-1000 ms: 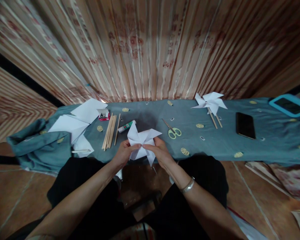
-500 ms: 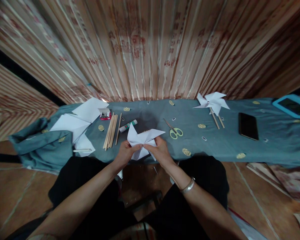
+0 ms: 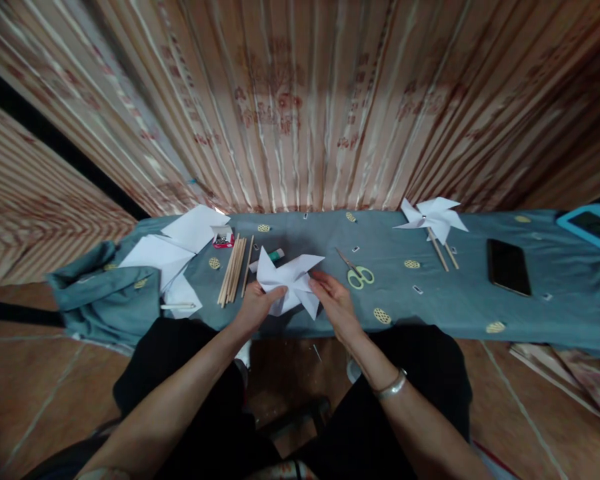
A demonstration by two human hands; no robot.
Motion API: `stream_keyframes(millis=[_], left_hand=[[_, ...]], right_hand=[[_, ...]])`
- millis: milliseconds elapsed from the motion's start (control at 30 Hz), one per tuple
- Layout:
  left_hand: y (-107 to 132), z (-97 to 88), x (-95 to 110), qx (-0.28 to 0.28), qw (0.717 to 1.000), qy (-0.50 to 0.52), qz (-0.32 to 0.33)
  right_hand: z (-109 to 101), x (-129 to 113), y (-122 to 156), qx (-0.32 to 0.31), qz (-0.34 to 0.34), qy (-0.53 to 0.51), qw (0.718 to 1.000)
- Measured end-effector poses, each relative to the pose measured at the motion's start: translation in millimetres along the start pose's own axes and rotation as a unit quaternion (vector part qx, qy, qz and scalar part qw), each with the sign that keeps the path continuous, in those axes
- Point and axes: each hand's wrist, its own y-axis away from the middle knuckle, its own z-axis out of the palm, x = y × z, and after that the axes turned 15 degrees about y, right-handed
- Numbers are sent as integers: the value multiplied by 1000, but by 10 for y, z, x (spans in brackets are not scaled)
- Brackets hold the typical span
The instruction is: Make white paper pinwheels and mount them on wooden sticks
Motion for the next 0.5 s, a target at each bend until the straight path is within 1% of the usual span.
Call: stream_keyframes(millis=[100, 200, 267, 367, 433, 500], left_hand=[[-53, -41, 77, 34, 999, 26, 25], [-81, -66, 167, 49, 998, 36, 27], [-106, -85, 239, 49, 997, 40, 39], [-177, -142, 393, 57, 992, 62, 89], [-233, -211, 538, 79, 986, 94, 117], [-279, -307, 712, 95, 975, 129, 152]], right_hand=[[-57, 47, -47, 29, 3, 15, 999], [-58, 77, -77, 14, -1, 25, 1000], [-26, 60, -103, -7, 0, 35, 999], [58, -39, -182, -48, -8, 66, 997], [144, -139, -274, -94, -32, 101, 990], [272, -247, -397, -142, -81, 154, 974]])
